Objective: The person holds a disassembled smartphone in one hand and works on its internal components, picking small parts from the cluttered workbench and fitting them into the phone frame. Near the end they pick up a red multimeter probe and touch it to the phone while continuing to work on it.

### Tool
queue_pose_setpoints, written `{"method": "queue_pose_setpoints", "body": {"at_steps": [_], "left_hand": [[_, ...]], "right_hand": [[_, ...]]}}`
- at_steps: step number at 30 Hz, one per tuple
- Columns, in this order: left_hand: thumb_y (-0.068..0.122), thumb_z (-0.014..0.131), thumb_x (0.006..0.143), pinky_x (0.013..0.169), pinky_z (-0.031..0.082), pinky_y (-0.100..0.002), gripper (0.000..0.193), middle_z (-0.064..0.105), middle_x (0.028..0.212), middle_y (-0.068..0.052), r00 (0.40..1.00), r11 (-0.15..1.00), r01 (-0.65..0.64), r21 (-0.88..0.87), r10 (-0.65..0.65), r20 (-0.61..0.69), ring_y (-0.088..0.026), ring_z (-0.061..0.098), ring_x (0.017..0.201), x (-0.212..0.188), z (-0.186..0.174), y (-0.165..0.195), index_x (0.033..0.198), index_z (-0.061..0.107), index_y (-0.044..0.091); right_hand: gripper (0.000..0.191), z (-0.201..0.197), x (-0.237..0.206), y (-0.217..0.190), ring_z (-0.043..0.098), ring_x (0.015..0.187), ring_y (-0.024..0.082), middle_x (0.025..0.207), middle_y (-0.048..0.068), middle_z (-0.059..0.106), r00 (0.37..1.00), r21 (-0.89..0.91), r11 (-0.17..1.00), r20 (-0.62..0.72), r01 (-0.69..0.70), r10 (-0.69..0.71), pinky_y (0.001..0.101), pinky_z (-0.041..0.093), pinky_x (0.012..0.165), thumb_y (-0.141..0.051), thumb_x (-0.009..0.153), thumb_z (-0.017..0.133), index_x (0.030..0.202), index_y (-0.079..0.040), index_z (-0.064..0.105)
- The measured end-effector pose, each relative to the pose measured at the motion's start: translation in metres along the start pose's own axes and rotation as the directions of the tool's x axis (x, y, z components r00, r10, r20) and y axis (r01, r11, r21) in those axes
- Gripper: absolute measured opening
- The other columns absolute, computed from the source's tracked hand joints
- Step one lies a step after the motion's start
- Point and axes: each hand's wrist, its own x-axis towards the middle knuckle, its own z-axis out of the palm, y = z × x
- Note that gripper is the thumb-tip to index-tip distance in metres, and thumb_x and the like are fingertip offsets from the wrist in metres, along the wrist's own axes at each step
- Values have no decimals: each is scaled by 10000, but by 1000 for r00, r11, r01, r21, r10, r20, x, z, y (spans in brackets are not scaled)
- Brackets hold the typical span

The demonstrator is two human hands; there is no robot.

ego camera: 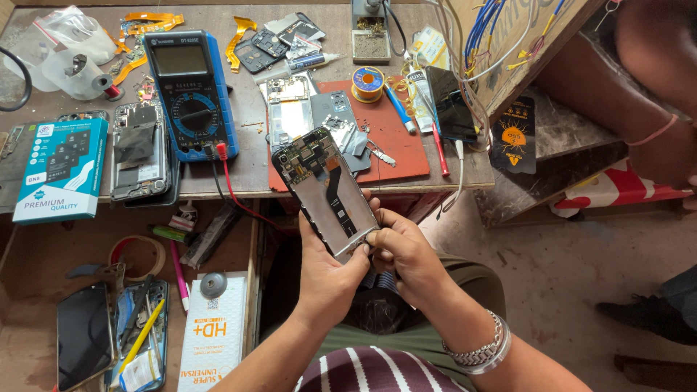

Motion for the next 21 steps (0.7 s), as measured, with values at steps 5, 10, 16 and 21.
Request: {"method": "queue_pose_setpoints", "body": {"at_steps": [5, 10, 16, 21], "left_hand": [[-188, 499, 845, 1117, 514, -396, 784, 504, 1466, -160, 1000, 1000, 8, -10, -8, 5, -277, 556, 1384, 1, 1, 2, 1509, 199, 101], [-178, 487, 851, 1100, 525, -400, 802, 495, 1479, -159, 999, 1000, 15, -23, -14, 28, -275, 541, 1401, 2, 2, 3, 1518, 162, 125], [-187, 487, 855, 1130, 510, -392, 802, 497, 1492, -168, 999, 998, 22, -64, -20, 34, -284, 548, 1405, 3, 0, -2, 1527, 168, 113], [-176, 504, 852, 1097, 519, -391, 802, 523, 1475, -168, 1000, 999, 15, 28, -15, 5, -269, 571, 1374, 0, 0, -7, 1525, 177, 112]], "right_hand": [[203, -1, -1, -3, 460, 587, 14, 777, -45, 596, 1000, -30, 999, 1, -10, 10, 190, 376, 532, -124, 890, 619, 1081, -56, 613], [208, -6, -2, -5, 450, 578, 18, 773, -37, 591, 998, -29, 999, 47, 35, -33, 213, 411, 546, -132, 909, 642, 1086, -24, 623], [215, -11, -2, -1, 488, 580, 39, 785, -7, 627, 997, -70, 995, 43, 72, -69, 225, 433, 546, -135, 915, 635, 1088, -8, 632], [204, -9, 1, 4, 548, 605, 55, 790, -3, 640, 995, -139, 985, 6, 100, -100, 226, 450, 550, -137, 919, 600, 1069, -11, 655]]}}
